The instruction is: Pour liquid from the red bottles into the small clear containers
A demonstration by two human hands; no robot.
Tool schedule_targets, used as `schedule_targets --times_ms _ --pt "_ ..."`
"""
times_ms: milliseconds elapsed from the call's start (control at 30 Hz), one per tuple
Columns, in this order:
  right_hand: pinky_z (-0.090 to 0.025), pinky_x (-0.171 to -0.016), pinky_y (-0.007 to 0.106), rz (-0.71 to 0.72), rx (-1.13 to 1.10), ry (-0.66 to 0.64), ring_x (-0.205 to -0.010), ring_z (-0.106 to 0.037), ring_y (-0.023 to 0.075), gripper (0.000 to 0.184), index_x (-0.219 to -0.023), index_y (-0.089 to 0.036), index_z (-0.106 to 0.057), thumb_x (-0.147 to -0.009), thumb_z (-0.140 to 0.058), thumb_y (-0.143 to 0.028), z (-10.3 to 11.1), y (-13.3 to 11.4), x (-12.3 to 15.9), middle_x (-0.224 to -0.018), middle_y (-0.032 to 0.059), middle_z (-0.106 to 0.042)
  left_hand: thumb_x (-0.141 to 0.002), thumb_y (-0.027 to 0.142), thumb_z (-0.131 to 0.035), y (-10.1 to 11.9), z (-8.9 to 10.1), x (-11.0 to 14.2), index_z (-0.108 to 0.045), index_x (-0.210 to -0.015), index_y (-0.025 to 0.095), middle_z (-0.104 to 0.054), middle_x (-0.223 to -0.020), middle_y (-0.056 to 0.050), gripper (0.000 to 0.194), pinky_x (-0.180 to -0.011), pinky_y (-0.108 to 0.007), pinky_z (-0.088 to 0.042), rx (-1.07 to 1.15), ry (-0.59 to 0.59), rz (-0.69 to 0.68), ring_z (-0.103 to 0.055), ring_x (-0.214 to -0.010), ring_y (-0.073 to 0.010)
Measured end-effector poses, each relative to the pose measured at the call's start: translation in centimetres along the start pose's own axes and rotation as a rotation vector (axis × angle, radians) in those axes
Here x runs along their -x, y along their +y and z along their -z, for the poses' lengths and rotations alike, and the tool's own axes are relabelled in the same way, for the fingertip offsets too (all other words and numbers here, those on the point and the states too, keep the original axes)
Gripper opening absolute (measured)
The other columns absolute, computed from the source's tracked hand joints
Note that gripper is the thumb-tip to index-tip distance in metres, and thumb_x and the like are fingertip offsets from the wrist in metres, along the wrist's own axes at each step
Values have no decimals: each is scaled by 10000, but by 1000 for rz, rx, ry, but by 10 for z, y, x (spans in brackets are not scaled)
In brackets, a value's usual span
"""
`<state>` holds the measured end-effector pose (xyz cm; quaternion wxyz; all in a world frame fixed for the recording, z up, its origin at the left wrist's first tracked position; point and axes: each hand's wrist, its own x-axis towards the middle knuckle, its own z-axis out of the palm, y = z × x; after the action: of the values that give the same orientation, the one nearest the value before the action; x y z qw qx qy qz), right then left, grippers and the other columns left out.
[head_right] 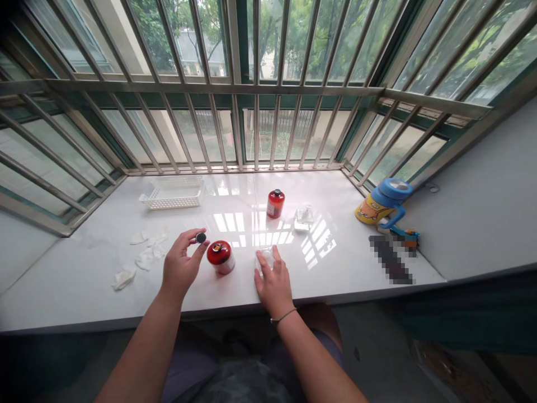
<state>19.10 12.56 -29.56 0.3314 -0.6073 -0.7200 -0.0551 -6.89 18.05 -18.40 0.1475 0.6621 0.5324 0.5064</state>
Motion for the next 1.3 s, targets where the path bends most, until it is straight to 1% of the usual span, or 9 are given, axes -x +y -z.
schedule_targets --times_ms 133,267,367,500,600,700,933,1133,1300 --pt "-575 -1036 562 2 -2 6 -1264 -587 339 590 -1596 -329 -493 -1024 -628 -289 -1 1 1 -1718 155 -269 -1032 296 -577 -33 31 -2 -676 -1340 217 -734 -1230 -117 334 -1034 -486 -535 -508 -93 -42 -652 -1138 -318" --pt "-580 -1014 555 8 -5 14 -1236 -596 334 586 -1594 -331 -499 -1024 -627 -294 -2 2 1 -1719 156 -271 -1002 176 -495 -75 56 8 -687 -1355 187 -712 -1209 -151 402 -910 -484 -536 -934 -309 138 -623 -1118 -372" --pt "-581 -1005 544 7 3 12 -1247 -591 336 582 -1593 -327 -502 -1025 -627 -299 -2 1 1 -1720 158 -267 -984 147 -476 -93 67 16 -687 -1368 207 -697 -1223 -150 443 -897 -467 -539 -998 -396 227 -626 -1126 -366" --pt "-580 -1006 542 0 4 5 -1253 -591 338 580 -1595 -328 -499 -1028 -622 -309 -3 1 1 -1725 155 -260 -927 221 -590 -97 73 24 -646 -1422 220 -685 -1330 -127 497 -993 -484 -541 -825 -461 198 -628 -1184 -352" --pt "-578 -1012 560 -10 -13 -8 -1266 -590 352 588 -1600 -337 -490 -1027 -616 -304 -3 2 2 -1728 149 -254 -906 305 -644 -95 73 33 -643 -1400 227 -701 -1343 -112 500 -1051 -491 -534 -653 -434 80 -642 -1204 -341" --pt "-576 -1022 589 -12 -39 -13 -1287 -586 370 614 -1615 -359 -466 -1022 -616 -294 -4 3 2 -1730 139 -253 -953 374 -613 -95 73 44 -656 -1343 224 -726 -1288 -121 420 -1046 -510 -542 -583 -322 -1 -667 -1173 -341" --pt "-563 -1054 642 0 -68 5 -1347 -565 402 640 -1630 -373 -442 -1022 -621 -287 -2 2 2 -1730 138 -261 -1005 476 -590 -91 70 62 -702 -1178 216 -751 -1168 -140 332 -989 -515 -564 -548 -122 -6 -702 -1091 -344" --pt "-562 -1077 632 17 -72 -18 -1403 -536 402 636 -1627 -382 -444 -1026 -630 -290 1 3 1 -1722 135 -271 -1013 263 -651 -38 44 82 -745 -1063 286 -776 -1069 -54 109 -982 -449 -572 -330 -136 -203 -708 -1044 -264" --pt "-552 -1114 616 45 -118 -40 -1468 -496 392 658 -1645 -394 -398 -1038 -617 -267 5 5 1 -1722 136 -259 -948 267 -770 5 15 89 -613 -1390 332 -685 -1355 -97 473 -1105 -514 -548 -216 -60 -215 -649 -1278 -310"
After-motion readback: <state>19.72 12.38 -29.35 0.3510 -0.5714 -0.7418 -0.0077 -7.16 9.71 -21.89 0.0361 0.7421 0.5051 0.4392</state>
